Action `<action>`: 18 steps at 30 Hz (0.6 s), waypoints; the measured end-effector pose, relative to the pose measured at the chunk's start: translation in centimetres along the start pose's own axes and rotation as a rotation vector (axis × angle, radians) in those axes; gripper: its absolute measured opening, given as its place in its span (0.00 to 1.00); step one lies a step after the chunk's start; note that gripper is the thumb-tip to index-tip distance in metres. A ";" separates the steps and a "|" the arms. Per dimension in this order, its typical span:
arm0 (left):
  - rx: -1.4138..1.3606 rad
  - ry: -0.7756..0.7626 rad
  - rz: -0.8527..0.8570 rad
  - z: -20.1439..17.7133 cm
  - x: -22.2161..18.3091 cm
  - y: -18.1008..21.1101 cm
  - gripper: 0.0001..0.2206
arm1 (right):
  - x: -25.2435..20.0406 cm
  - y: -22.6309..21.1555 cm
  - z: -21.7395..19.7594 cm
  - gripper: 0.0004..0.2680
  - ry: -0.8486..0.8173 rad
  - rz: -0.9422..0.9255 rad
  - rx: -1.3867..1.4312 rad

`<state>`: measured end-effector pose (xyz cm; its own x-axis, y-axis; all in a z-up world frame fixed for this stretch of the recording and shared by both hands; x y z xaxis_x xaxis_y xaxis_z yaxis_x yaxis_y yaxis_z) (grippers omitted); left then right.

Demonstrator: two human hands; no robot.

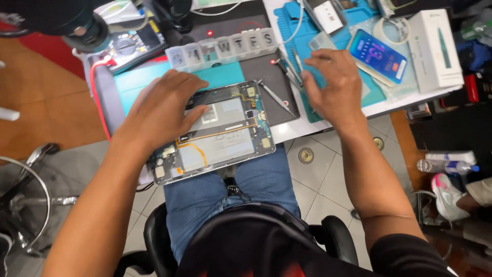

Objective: Technician performs internal repairs on a tablet, including unscrewing components and disconnecting ribbon cables.

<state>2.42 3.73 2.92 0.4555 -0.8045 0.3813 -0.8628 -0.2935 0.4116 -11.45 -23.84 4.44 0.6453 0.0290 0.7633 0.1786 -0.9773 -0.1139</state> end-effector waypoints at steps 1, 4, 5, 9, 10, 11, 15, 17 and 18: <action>-0.004 -0.001 0.011 -0.6 -0.1 0.7 0.20 | -0.3 1.6 -0.9 0.06 0.003 0.004 -0.011; 0.012 0.025 -0.059 -2.9 -1.5 2.1 0.20 | -1.1 5.6 -3.4 0.06 0.050 0.045 -0.081; 0.008 0.065 -0.061 -4.0 -2.0 2.8 0.20 | -1.3 6.9 -4.0 0.06 0.027 0.072 -0.128; -0.155 0.242 -0.006 -7.1 -5.2 6.3 0.18 | -1.1 10.2 -5.4 0.07 0.008 0.152 -0.190; -0.153 0.247 0.001 -6.5 -7.2 7.5 0.18 | -0.6 10.1 -5.4 0.07 0.016 0.149 -0.194; -0.264 0.238 -0.090 -5.9 -8.9 7.7 0.20 | 0.5 10.6 -5.1 0.07 0.029 0.215 -0.126; -0.903 -0.042 -0.257 -0.4 -13.9 9.5 0.19 | 5.9 12.8 -3.8 0.07 0.112 0.402 0.072; -0.954 -0.324 -0.467 6.0 -17.6 9.1 0.19 | 9.3 16.0 -2.0 0.06 0.192 0.464 0.215; -0.994 -0.621 -0.679 9.8 -20.3 9.1 0.20 | 10.9 17.8 -1.1 0.06 0.261 0.536 0.356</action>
<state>-16.81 12.37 -9.20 0.3237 -0.8272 -0.4593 0.1337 -0.4406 0.8877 -2.06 -41.12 11.42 0.5205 -0.5336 0.6666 0.1465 -0.7133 -0.6854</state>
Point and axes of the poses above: each hand's wrist, its own x-axis towards the middle knuckle, its own z-axis out of the palm, y = z × x, the point moved 6 cm from there along x, towards the middle knuckle, and after that the axes turned 11 degrees about y, right-handed, at the moved point
